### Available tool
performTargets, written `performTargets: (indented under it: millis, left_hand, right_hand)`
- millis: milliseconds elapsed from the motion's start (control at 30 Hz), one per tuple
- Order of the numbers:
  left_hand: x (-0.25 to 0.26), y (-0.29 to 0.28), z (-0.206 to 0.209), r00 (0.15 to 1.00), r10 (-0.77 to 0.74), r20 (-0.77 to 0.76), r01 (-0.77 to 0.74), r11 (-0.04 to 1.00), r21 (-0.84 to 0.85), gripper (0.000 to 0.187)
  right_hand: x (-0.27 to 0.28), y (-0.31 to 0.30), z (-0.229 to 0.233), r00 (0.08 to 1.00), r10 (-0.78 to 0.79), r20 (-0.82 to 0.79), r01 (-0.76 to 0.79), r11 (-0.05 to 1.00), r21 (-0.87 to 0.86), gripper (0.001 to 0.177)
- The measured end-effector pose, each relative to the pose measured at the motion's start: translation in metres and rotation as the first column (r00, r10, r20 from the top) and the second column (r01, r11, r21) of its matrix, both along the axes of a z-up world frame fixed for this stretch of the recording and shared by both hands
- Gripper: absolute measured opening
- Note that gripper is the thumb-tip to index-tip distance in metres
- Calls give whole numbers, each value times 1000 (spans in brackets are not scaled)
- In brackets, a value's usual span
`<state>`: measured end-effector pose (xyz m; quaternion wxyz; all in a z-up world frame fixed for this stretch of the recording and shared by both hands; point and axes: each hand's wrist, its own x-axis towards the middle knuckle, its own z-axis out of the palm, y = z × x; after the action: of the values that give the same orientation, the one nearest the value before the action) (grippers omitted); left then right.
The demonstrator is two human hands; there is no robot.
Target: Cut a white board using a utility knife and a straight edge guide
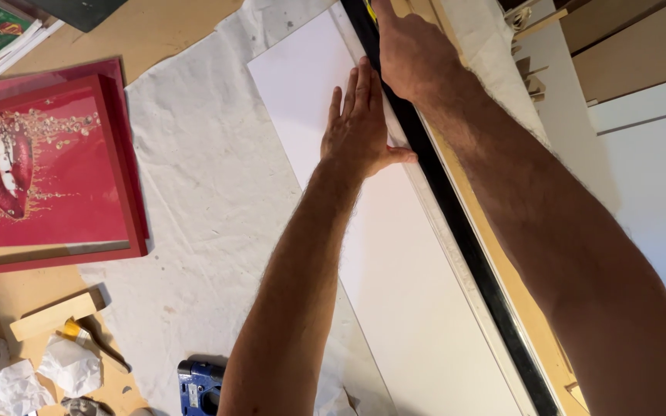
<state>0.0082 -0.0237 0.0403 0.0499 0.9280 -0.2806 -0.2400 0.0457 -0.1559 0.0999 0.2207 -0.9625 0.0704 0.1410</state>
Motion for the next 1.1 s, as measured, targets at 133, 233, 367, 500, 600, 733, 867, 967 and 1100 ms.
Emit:
performTargets:
  millis: [133,233,367,500,600,733,867,967,1100]
  left_hand:
    - [1,-3,0,999,-18,41,17,999,28,161]
    - [2,-3,2,1000,-10,11,10,1000,15,160]
    - [1,-1,-3,999,-30,34,29,1000,10,158]
    - [2,-3,0,1000,-14,13,13,999,34,159]
    - [1,-2,-1,999,-30,32,29,999,30,162]
    - [2,-1,-2,999,-35,38,34,999,19,162]
    - [2,-2,-4,998,-36,43,36,999,18,162]
    - [2,-2,-4,999,-31,41,31,999,15,162]
    - [3,-1,-4,999,-19,46,19,1000,1,163]
  right_hand:
    - [4,-2,2,999,17,-46,-17,1000,9,73]
    - [5,-2,6,999,19,-47,-18,1000,18,72]
    - [2,-1,17,997,12,-81,-8,999,46,72]
    - [0,0,26,993,-20,-119,26,999,46,71]
    - [-1,-5,15,994,-5,-107,11,998,56,70]
    - [6,-15,-23,999,43,-22,-43,999,2,57]
    - [5,-16,-20,996,15,-84,-16,1000,-12,34]
    - [-12,-13,17,990,-11,-144,21,997,69,42]
    - [-22,-11,22,987,-8,-158,19,998,65,73]
